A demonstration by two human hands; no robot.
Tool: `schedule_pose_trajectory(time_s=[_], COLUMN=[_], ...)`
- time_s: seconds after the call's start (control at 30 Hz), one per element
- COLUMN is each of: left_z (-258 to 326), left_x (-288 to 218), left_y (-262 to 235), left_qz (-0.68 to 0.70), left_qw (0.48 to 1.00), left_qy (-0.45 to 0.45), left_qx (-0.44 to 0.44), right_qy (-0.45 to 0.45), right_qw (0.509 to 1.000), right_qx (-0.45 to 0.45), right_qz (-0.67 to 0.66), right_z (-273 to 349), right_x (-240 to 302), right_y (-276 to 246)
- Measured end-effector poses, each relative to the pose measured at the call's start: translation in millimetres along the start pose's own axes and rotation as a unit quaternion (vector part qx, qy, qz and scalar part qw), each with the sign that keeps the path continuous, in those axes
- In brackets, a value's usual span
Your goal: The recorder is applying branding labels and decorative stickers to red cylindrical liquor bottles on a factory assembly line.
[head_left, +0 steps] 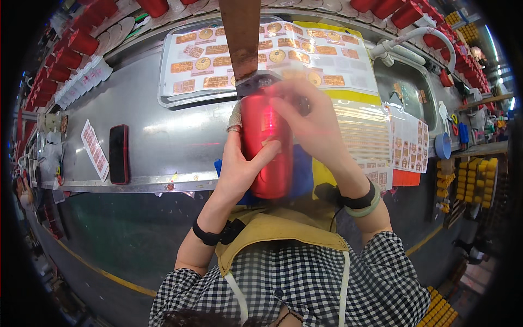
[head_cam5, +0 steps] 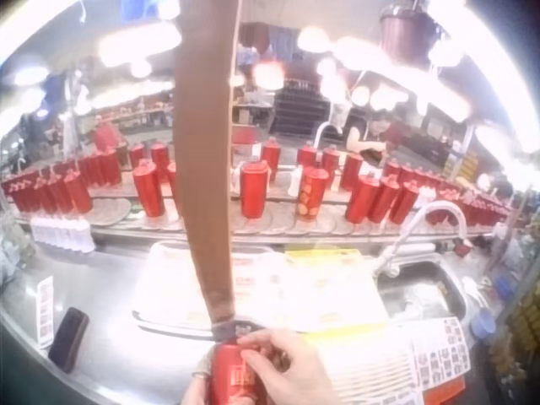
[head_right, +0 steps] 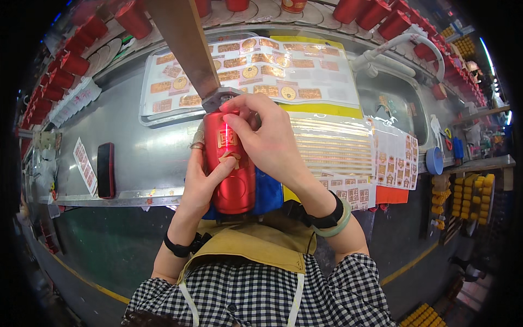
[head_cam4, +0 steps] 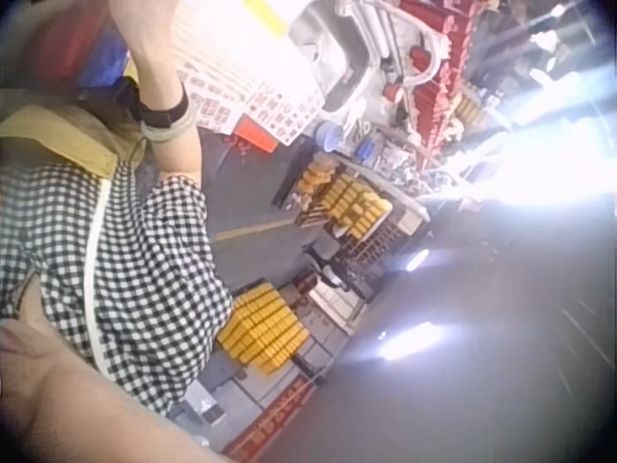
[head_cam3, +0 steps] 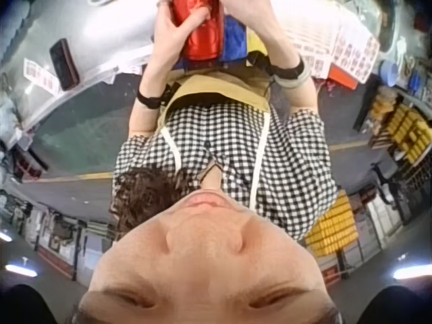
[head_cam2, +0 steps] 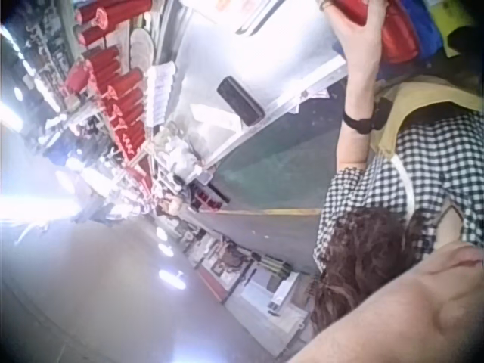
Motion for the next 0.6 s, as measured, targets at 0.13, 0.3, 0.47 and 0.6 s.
schedule_pose_trajectory(time_s=[0.13, 0.3, 0.47, 0.6], left_z=[-1, 2, 7, 8], left_x=[2, -4, -14, -18], left_y=[-2, -1, -2, 2], left_qz=[-0.008, 0.016, -0.017, -0.011], left_qw=[1.0, 0.999, 0.999, 1.0], left_qy=[-0.002, -0.029, 0.032, 0.014], left_qx=[0.012, 0.038, -0.012, -0.005], right_qy=[-0.009, 0.07, 0.11, 0.08], right_qw=[1.0, 0.995, 0.986, 0.993], right_qx=[-0.003, -0.019, -0.056, -0.034], right_qz=[-0.004, -0.076, -0.111, -0.079], right_z=[0, 13, 19, 5], right_x=[-2, -20, -31, -34], right_y=[-3, -14, -14, -6])
Point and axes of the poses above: each hand's wrist, its own z-axis away from the middle knuckle, its own y-axis out of the palm, x = y × z, the point moved 8 cm from there along -z, towards the middle knuckle, and after that the axes turned 15 degrees about -z, right-handed, at the moved point
